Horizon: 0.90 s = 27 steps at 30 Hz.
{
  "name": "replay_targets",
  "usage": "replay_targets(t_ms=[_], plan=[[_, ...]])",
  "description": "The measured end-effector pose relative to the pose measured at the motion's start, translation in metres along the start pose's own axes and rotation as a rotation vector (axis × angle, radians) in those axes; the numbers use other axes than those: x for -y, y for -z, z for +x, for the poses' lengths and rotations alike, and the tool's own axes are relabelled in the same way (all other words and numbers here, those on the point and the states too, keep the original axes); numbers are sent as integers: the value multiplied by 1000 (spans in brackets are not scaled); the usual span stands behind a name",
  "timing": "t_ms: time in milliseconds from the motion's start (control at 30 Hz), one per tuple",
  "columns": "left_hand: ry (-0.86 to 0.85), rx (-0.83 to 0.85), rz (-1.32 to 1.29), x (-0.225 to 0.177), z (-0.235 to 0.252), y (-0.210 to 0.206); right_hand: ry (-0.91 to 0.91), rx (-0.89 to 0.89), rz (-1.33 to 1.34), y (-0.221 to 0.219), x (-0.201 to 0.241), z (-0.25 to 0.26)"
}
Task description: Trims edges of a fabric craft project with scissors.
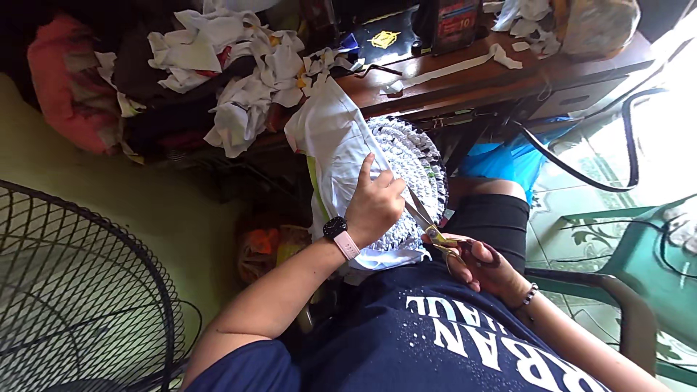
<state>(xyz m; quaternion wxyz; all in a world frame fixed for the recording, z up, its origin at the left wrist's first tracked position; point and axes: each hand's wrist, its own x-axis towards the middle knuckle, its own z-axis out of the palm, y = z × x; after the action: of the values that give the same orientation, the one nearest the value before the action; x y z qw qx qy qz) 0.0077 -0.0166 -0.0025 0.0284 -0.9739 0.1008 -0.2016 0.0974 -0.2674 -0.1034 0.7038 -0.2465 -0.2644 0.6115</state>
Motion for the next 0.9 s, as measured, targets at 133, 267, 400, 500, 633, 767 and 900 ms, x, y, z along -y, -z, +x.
replay_targets(t_ms=[133, 267, 400, 500, 633, 767, 900], plan=[[-9, -48, 4, 1, -1, -5, -6, 0, 9, 0, -1, -1], [-8, -84, 3, 3, -3, -9, 2, -4, 8, 0, -1, -1], [-9, -124, 6, 4, -6, -13, -7, -10, 2, -1, 0, -1], [-1, -129, 7, 4, -7, -14, 0, -11, 2, 0, 0, -1], [13, -83, 22, 2, -4, -8, -2, -12, 8, 0, 0, -1], [23, -50, 22, 0, -3, -4, -7, -19, 20, 0, 0, -1], [24, -40, 26, -1, -3, -3, 1, -7, 23, 0, 1, 0]])
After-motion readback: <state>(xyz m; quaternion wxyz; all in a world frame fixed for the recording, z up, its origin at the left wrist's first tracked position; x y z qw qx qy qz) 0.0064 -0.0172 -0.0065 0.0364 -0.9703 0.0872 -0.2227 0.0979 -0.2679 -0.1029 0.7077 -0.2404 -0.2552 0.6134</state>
